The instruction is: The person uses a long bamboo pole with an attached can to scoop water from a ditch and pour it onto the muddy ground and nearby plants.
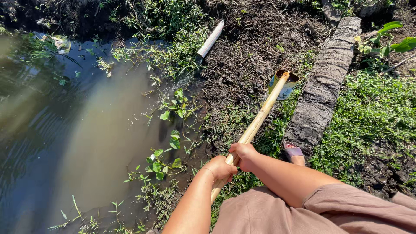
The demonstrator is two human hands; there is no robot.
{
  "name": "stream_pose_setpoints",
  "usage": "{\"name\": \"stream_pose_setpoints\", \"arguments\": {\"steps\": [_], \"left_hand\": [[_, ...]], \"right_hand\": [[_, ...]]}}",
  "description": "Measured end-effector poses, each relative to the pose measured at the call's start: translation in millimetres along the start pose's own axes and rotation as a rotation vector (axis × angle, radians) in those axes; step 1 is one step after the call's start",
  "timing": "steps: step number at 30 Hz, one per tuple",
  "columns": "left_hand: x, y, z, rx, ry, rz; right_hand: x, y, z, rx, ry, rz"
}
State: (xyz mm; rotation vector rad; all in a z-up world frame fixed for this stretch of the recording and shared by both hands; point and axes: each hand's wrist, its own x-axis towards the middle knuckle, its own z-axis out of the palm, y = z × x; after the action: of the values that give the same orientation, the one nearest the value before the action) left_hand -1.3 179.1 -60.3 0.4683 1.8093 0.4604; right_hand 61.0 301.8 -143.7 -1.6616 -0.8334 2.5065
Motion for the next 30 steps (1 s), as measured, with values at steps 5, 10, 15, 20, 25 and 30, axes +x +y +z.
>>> {"name": "stream_pose_setpoints", "arguments": {"steps": [5, 10, 15, 20, 25, 30], "left_hand": [[6, -2, 0, 0.051, -0.012, 0.021], [1, -15, -5, -0.003, 0.011, 0.028], [-13, -32, -14, -0.049, 0.017, 0.038], [-30, -49, -23, 0.048, 0.016, 0.071], [-29, -57, -15, 0.025, 0.003, 0.102], [-21, -58, -5, -0.07, -0.016, 0.085]], "right_hand": [[1, 3, 1, 0.034, 0.004, -0.006], [-3, 11, 13, 0.026, 0.044, -0.056], [-17, 25, 28, 0.053, 0.04, -0.11], [-30, 43, 40, 0.108, 0.043, -0.116], [-27, 49, 34, 0.081, 0.006, -0.144], [-27, 43, 25, 0.033, 0.042, -0.141]]}}
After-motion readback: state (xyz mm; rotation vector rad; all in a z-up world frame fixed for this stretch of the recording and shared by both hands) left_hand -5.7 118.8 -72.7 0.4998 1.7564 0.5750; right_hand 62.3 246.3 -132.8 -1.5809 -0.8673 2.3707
